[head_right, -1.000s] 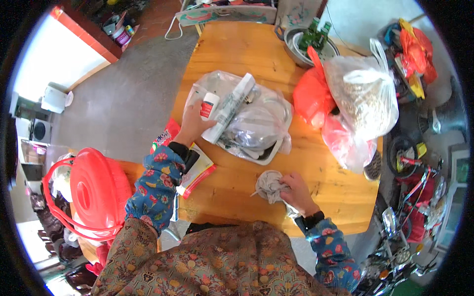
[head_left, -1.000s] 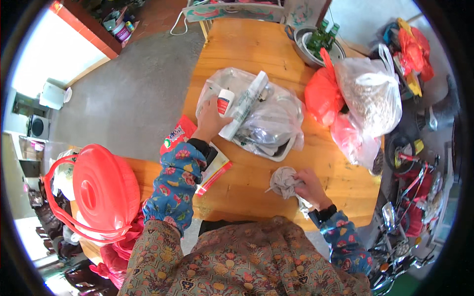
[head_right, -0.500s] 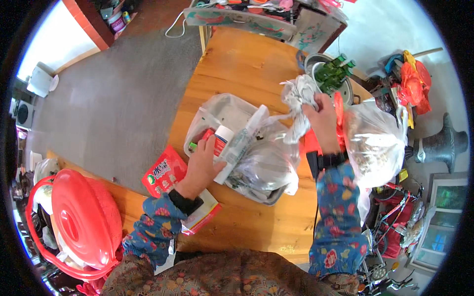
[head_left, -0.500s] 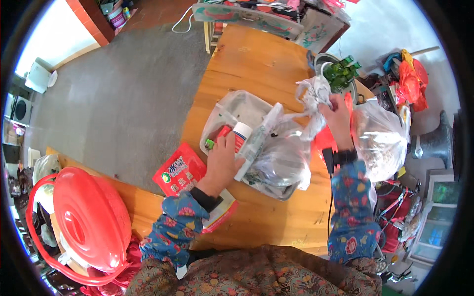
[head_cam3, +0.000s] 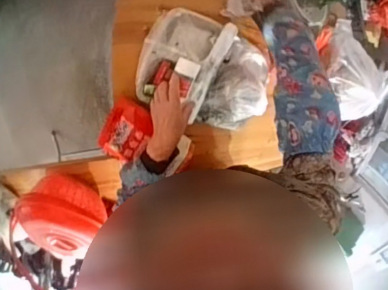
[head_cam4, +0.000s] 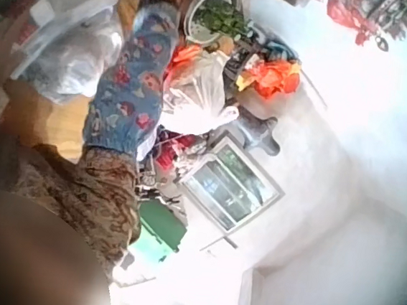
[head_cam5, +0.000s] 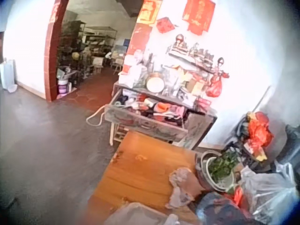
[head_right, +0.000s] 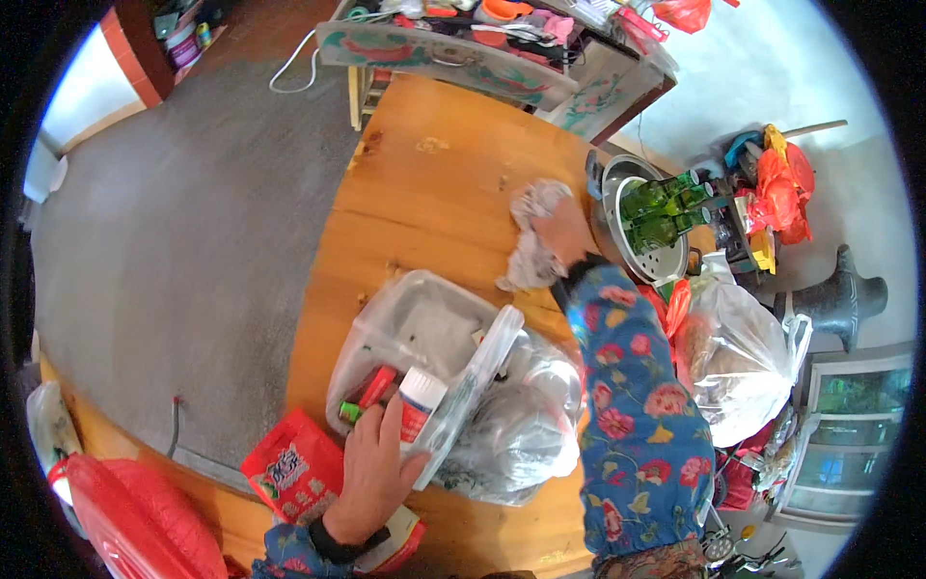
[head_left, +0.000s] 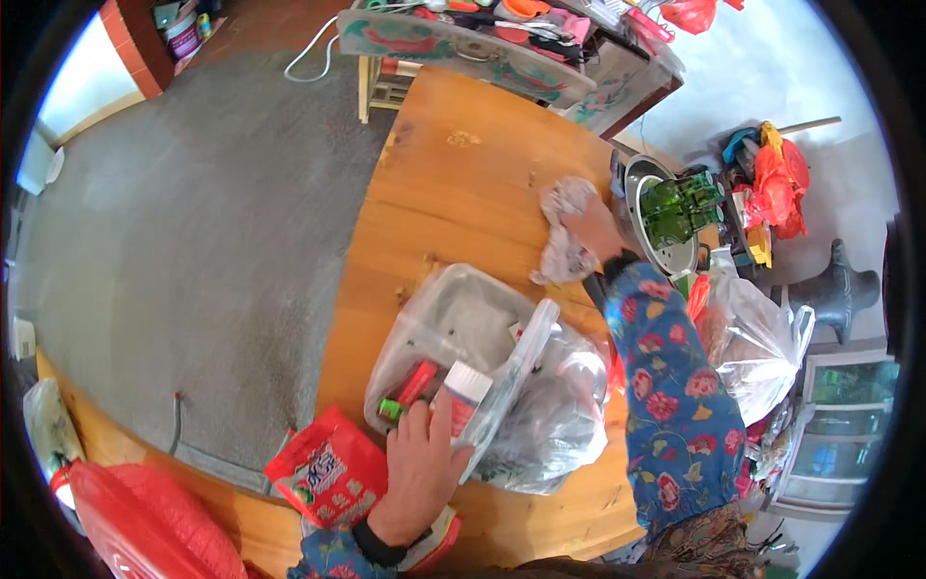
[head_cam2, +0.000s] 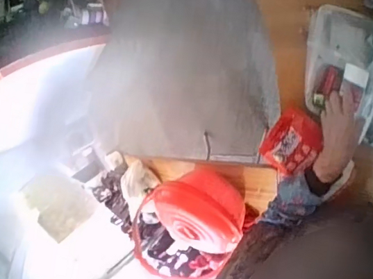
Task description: The person moves bags of food, a plastic container of medical supplies, and metal trays across a table before wiping the surface with a cloth.
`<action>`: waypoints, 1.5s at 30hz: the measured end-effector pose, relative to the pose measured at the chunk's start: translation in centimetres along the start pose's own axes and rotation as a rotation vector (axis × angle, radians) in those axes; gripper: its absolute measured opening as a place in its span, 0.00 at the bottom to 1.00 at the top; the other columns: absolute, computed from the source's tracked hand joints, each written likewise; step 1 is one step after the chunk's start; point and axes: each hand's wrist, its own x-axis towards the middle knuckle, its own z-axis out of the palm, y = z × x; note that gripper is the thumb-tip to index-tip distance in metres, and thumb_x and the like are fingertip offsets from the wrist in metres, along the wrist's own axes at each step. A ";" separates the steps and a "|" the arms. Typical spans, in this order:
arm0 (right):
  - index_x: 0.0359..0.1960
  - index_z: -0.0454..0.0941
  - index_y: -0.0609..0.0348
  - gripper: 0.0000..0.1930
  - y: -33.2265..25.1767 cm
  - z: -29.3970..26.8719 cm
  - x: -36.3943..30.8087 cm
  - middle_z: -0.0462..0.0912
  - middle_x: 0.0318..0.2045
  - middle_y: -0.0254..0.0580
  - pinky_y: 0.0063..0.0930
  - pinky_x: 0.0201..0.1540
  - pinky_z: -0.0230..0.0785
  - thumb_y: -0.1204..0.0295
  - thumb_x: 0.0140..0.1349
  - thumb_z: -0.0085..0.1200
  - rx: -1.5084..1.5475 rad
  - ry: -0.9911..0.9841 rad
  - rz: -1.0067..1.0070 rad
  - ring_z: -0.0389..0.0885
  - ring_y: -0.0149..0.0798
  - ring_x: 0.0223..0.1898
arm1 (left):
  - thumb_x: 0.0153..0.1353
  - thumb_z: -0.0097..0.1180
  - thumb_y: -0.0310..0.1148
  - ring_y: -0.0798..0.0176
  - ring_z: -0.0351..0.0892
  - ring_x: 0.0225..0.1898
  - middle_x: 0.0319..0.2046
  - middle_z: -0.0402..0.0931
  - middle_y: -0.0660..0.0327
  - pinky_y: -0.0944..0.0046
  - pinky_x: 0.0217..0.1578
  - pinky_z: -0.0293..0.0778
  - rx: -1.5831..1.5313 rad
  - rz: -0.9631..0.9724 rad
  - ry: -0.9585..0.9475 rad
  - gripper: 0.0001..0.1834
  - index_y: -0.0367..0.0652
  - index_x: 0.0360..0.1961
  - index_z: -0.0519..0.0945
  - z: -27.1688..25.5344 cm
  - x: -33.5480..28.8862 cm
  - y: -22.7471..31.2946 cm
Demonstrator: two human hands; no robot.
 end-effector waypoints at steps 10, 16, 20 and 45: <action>0.46 0.72 0.67 0.24 -12.4 5.5 2.8 0.77 0.45 0.61 0.44 0.50 0.69 0.61 0.52 0.58 -0.133 -0.249 -0.607 0.76 0.56 0.48 | 0.44 0.69 0.33 0.39 0.66 0.51 0.51 0.64 0.43 0.47 0.50 0.65 0.000 -0.043 -0.054 0.47 0.33 0.64 0.58 0.2 0.9 -0.3; 0.48 0.73 0.57 0.19 -4.1 3.9 10.4 0.82 0.38 0.45 0.42 0.40 0.74 0.61 0.58 0.54 0.677 -0.136 -0.343 0.82 0.48 0.38 | 0.44 0.68 0.39 0.46 0.69 0.45 0.46 0.66 0.49 0.50 0.40 0.67 0.060 0.021 0.049 0.44 0.37 0.62 0.62 0.3 -0.5 -2.4; 0.45 0.76 0.56 0.17 1.9 2.6 19.1 0.82 0.36 0.47 0.41 0.37 0.73 0.61 0.58 0.55 -0.239 0.061 -0.421 0.82 0.47 0.37 | 0.42 0.71 0.42 0.41 0.72 0.44 0.48 0.68 0.45 0.47 0.43 0.70 -0.067 0.026 -0.031 0.44 0.37 0.61 0.65 1.2 0.0 -2.9; 0.53 0.70 0.58 0.21 -14.6 4.2 -0.3 0.74 0.47 0.47 0.37 0.55 0.66 0.76 0.56 0.55 -0.122 -0.520 -1.351 0.73 0.52 0.50 | 0.50 0.65 0.28 0.40 0.70 0.53 0.50 0.69 0.43 0.54 0.53 0.68 -0.297 -0.015 0.096 0.35 0.36 0.59 0.66 -0.1 0.8 -1.9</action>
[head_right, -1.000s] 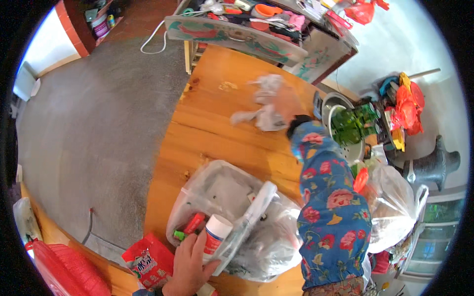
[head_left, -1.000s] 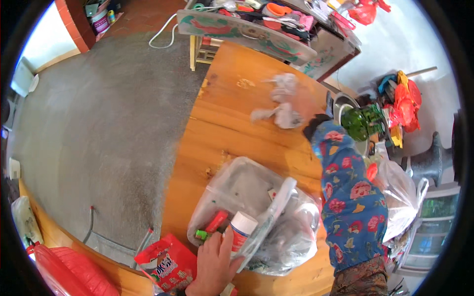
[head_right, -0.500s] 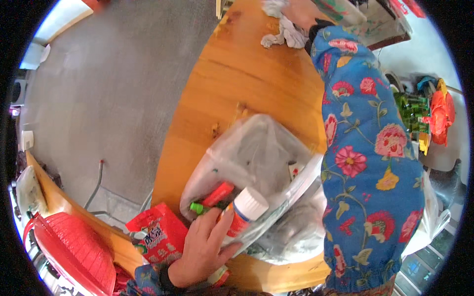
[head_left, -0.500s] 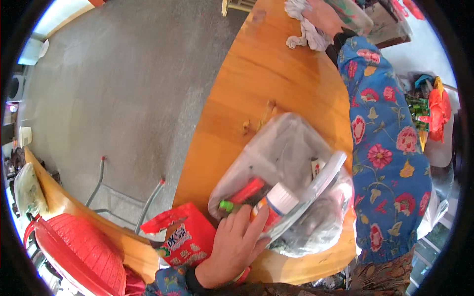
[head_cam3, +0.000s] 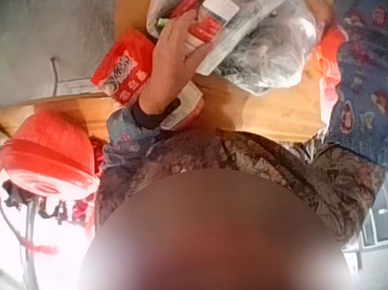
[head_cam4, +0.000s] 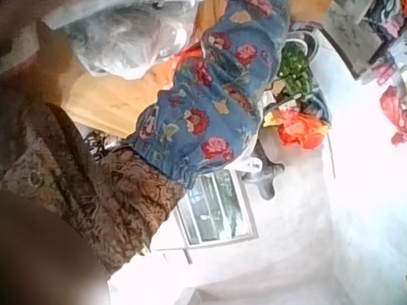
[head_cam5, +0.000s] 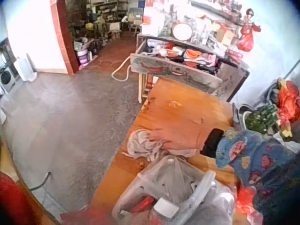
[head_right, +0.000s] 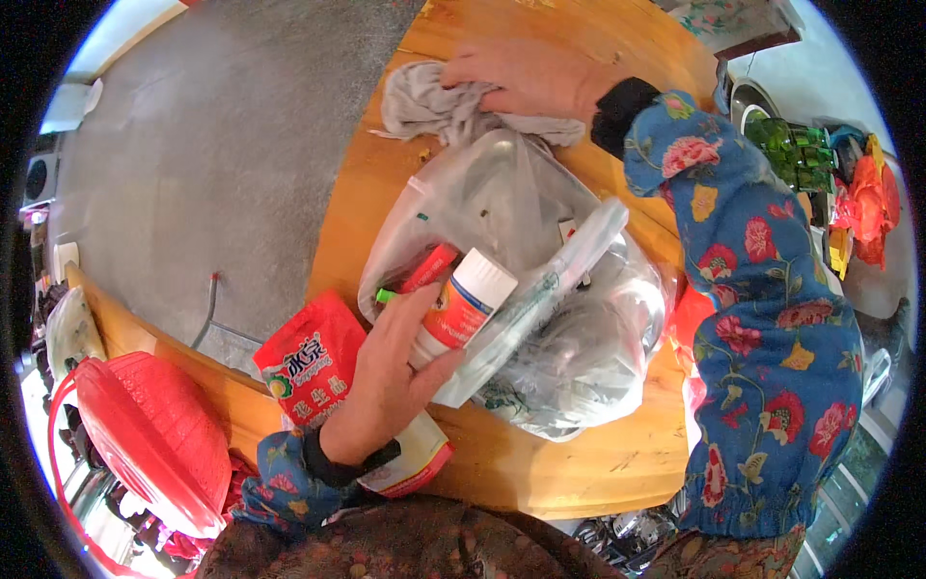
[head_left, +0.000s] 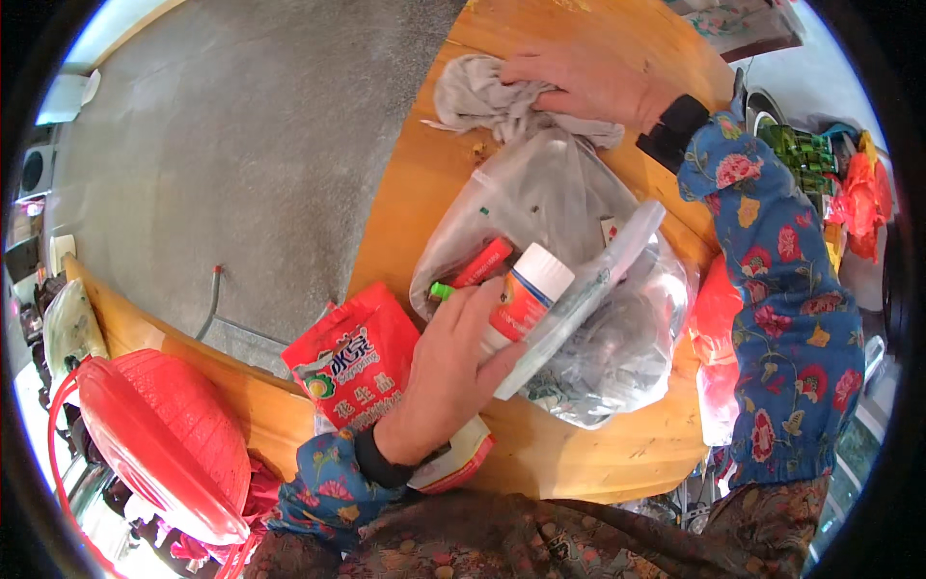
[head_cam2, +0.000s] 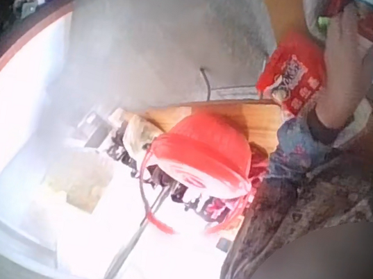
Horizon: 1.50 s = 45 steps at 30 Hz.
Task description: The person moves bags of food, a plastic container of medical supplies, and metal trays across a table before wiping the surface with a cloth.
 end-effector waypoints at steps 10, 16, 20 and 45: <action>0.54 0.71 0.60 0.26 1.7 0.9 -14.0 0.77 0.49 0.46 0.30 0.57 0.65 0.76 0.50 0.58 0.099 0.189 0.607 0.74 0.44 0.53 | 0.55 0.61 0.25 0.63 0.75 0.47 0.45 0.73 0.56 0.65 0.46 0.71 -0.624 -0.173 0.082 0.30 0.38 0.59 0.65 -2.3 0.2 1.2; 0.54 0.71 0.63 0.28 -0.9 1.4 -17.2 0.76 0.50 0.53 0.33 0.59 0.63 0.73 0.48 0.60 0.171 0.178 0.834 0.72 0.49 0.55 | 0.56 0.60 0.25 0.68 0.76 0.39 0.40 0.75 0.57 0.67 0.38 0.74 -0.477 -0.060 0.394 0.30 0.34 0.59 0.64 -8.6 5.4 1.6; 0.52 0.72 0.65 0.28 -3.2 3.8 -17.6 0.77 0.48 0.54 0.34 0.59 0.64 0.72 0.45 0.62 0.181 0.256 0.862 0.73 0.51 0.53 | 0.53 0.63 0.30 0.60 0.79 0.39 0.41 0.76 0.51 0.62 0.39 0.75 -0.191 0.025 0.355 0.32 0.36 0.59 0.65 -8.5 11.0 -2.1; 0.53 0.72 0.61 0.25 -8.1 6.2 -20.5 0.73 0.48 0.53 0.35 0.58 0.62 0.75 0.48 0.54 0.210 0.329 0.924 0.70 0.52 0.55 | 0.55 0.61 0.42 0.46 0.70 0.55 0.52 0.70 0.43 0.56 0.54 0.68 0.247 0.097 0.192 0.29 0.35 0.54 0.72 -6.3 14.6 -6.4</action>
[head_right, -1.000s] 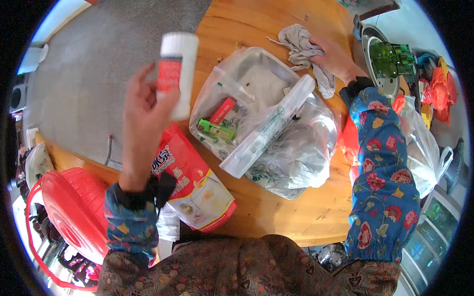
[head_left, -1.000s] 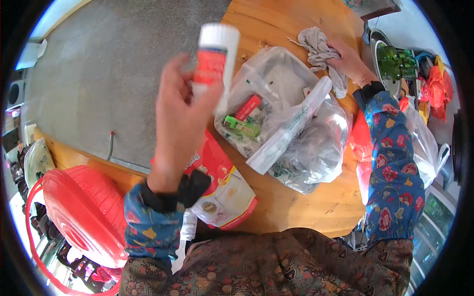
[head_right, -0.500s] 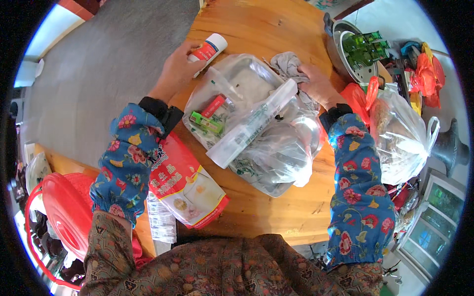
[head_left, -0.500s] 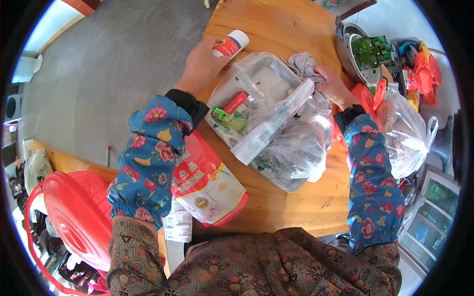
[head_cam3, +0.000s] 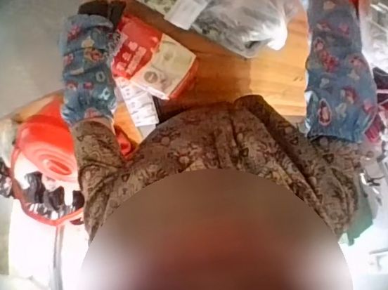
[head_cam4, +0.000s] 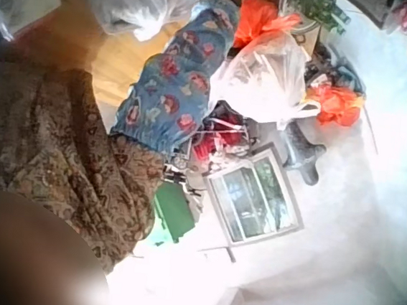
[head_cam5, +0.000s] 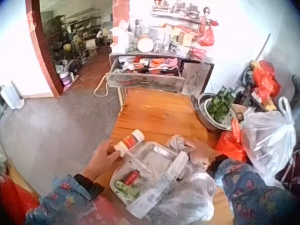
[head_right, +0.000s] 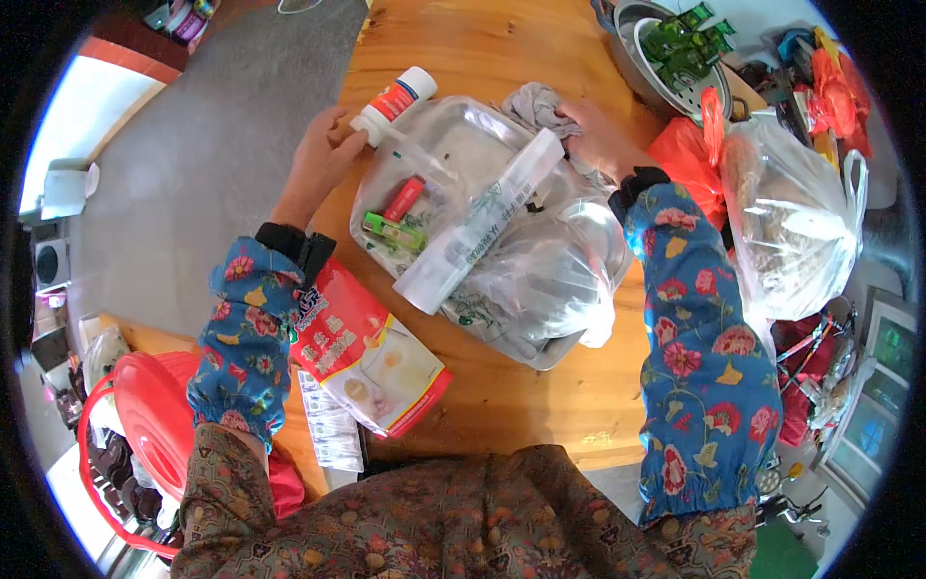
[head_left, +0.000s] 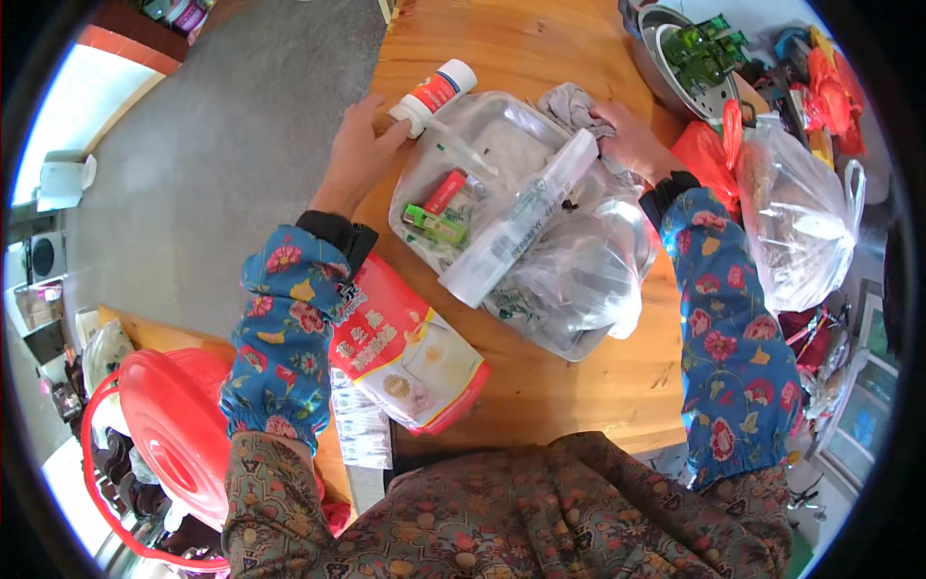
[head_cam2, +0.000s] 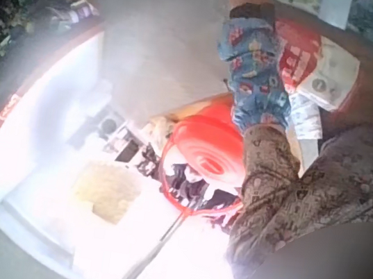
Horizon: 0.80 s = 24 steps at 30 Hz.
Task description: The person moves bags of food, a plastic container of medical supplies, and metal trays across a table before wiping the surface with a cloth.
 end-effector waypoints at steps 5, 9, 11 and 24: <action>0.49 0.75 0.59 0.22 1.3 -1.3 -1.3 0.76 0.45 0.54 0.38 0.55 0.64 0.74 0.48 0.57 -0.085 0.085 -0.057 0.71 0.55 0.52 | 0.57 0.62 0.42 0.52 0.74 0.49 0.50 0.72 0.45 0.57 0.50 0.71 0.054 0.080 0.004 0.31 0.35 0.56 0.70 0.6 -2.6 1.8; 0.49 0.75 0.59 0.23 0.5 1.4 -0.6 0.77 0.44 0.56 0.40 0.54 0.65 0.73 0.48 0.58 -0.163 0.177 -0.157 0.72 0.55 0.51 | 0.56 0.62 0.42 0.46 0.70 0.56 0.52 0.70 0.43 0.52 0.55 0.68 0.073 -0.030 -0.091 0.31 0.34 0.56 0.69 -1.9 -3.9 1.0; 0.51 0.75 0.58 0.24 1.3 1.0 -1.4 0.77 0.44 0.56 0.43 0.54 0.65 0.72 0.47 0.58 -0.133 0.150 -0.088 0.72 0.57 0.51 | 0.55 0.62 0.42 0.45 0.70 0.56 0.53 0.69 0.43 0.52 0.55 0.68 0.059 -0.015 -0.089 0.32 0.34 0.56 0.68 -1.4 -3.5 1.1; 0.54 0.70 0.63 0.23 -3.0 0.4 -10.4 0.70 0.54 0.54 0.39 0.60 0.62 0.75 0.54 0.55 0.065 0.399 -0.169 0.69 0.55 0.57 | 0.48 0.66 0.39 0.42 0.76 0.47 0.44 0.76 0.48 0.49 0.46 0.73 0.280 0.155 -0.052 0.29 0.42 0.51 0.71 1.2 4.4 3.7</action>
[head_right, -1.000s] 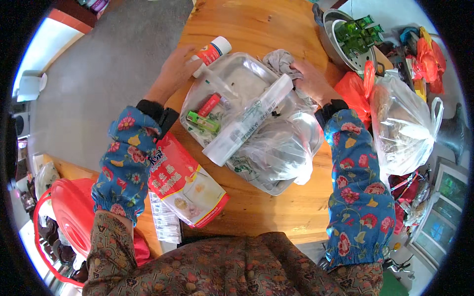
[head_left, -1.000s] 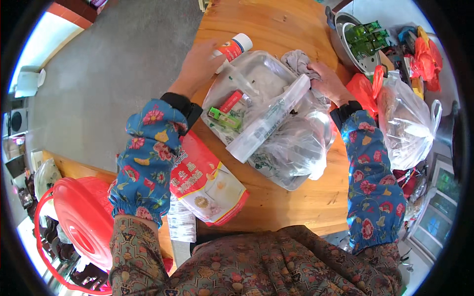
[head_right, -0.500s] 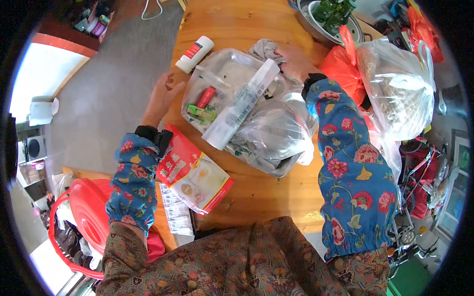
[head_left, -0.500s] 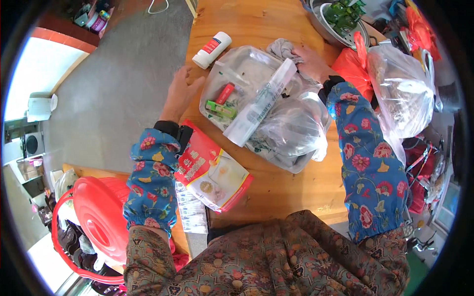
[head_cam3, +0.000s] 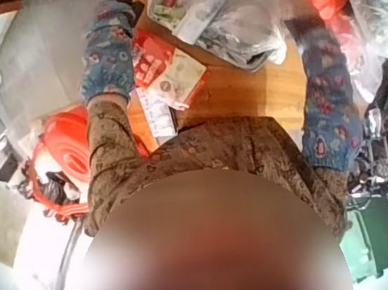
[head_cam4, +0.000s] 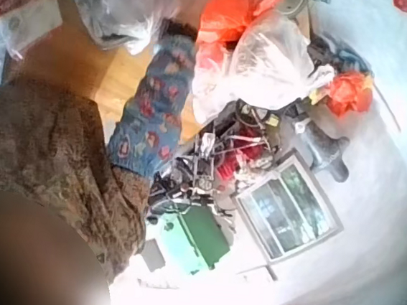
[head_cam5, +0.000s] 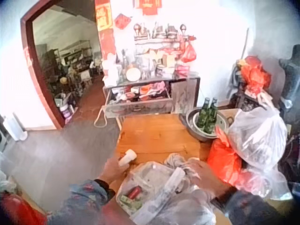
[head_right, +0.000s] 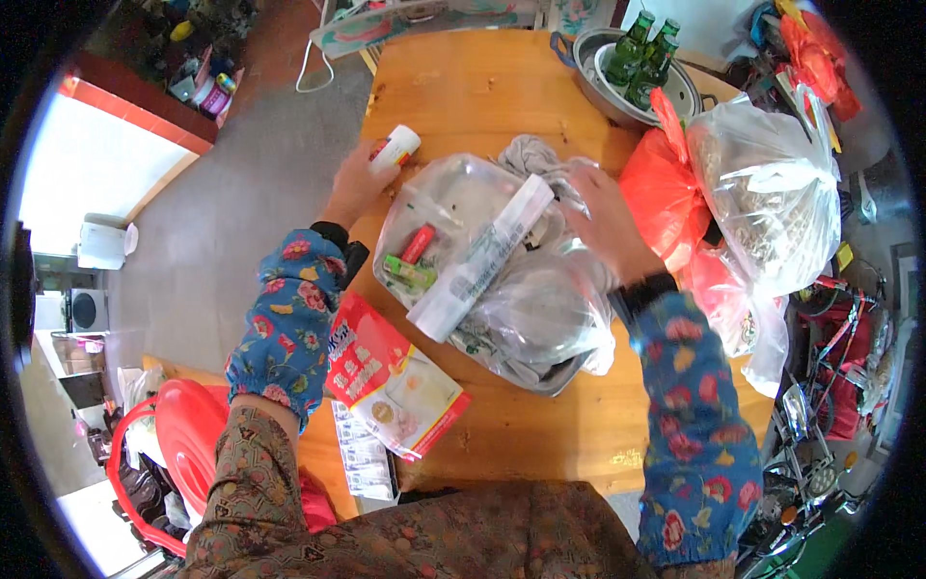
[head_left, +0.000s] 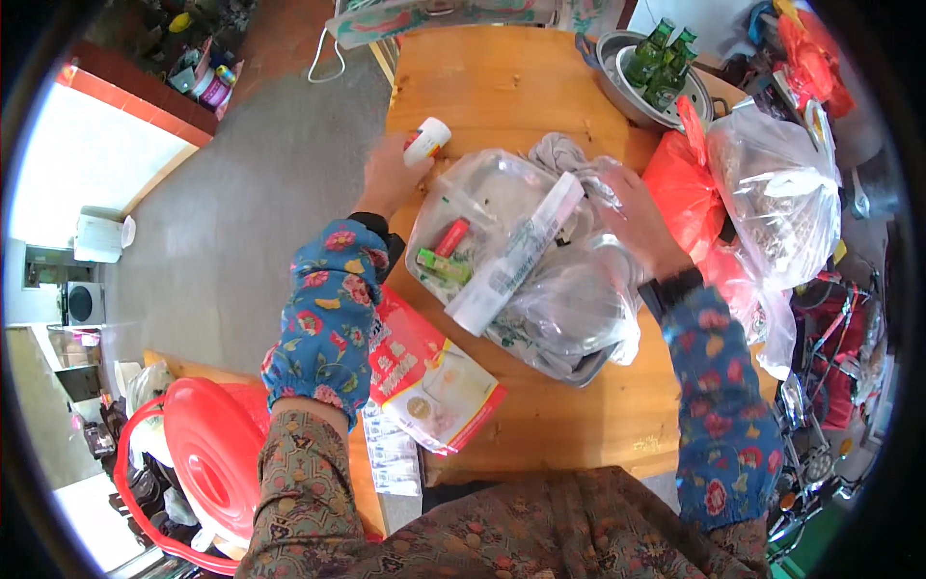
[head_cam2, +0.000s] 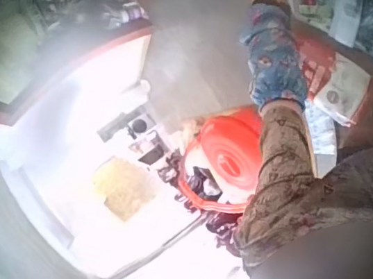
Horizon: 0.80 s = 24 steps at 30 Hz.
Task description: The person moves bags of food, a plastic container of medical supplies, and metal trays across a table before wiping the surface with a cloth.
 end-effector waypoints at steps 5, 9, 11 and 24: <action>0.51 0.72 0.64 0.21 -4.5 -6.9 -7.2 0.71 0.53 0.56 0.39 0.55 0.67 0.79 0.53 0.58 -0.016 0.017 0.170 0.71 0.57 0.55 | 0.47 0.67 0.39 0.44 0.77 0.46 0.43 0.77 0.49 0.50 0.45 0.73 0.168 0.040 -0.118 0.28 0.44 0.49 0.73 1.8 3.2 0.5; 0.48 0.73 0.65 0.18 -5.8 -9.5 -13.8 0.73 0.51 0.57 0.38 0.53 0.68 0.80 0.54 0.57 0.017 0.049 0.389 0.73 0.57 0.52 | 0.47 0.65 0.38 0.43 0.77 0.46 0.44 0.76 0.48 0.49 0.44 0.74 0.256 0.123 -0.158 0.27 0.49 0.51 0.73 0.0 5.9 3.2; 0.48 0.73 0.66 0.17 -6.8 -9.4 -16.2 0.73 0.50 0.56 0.37 0.53 0.68 0.80 0.54 0.57 0.011 0.077 0.413 0.74 0.56 0.51 | 0.48 0.62 0.38 0.46 0.78 0.45 0.43 0.78 0.50 0.48 0.41 0.75 0.380 0.281 -0.044 0.24 0.52 0.49 0.75 -1.0 8.0 4.2; 0.44 0.75 0.65 0.13 -9.7 -6.3 -23.2 0.76 0.47 0.53 0.36 0.46 0.72 0.80 0.56 0.56 0.273 0.095 0.733 0.78 0.53 0.46 | 0.41 0.63 0.37 0.48 0.79 0.39 0.35 0.81 0.53 0.53 0.36 0.73 0.880 0.624 -0.592 0.19 0.46 0.38 0.81 6.7 15.0 18.5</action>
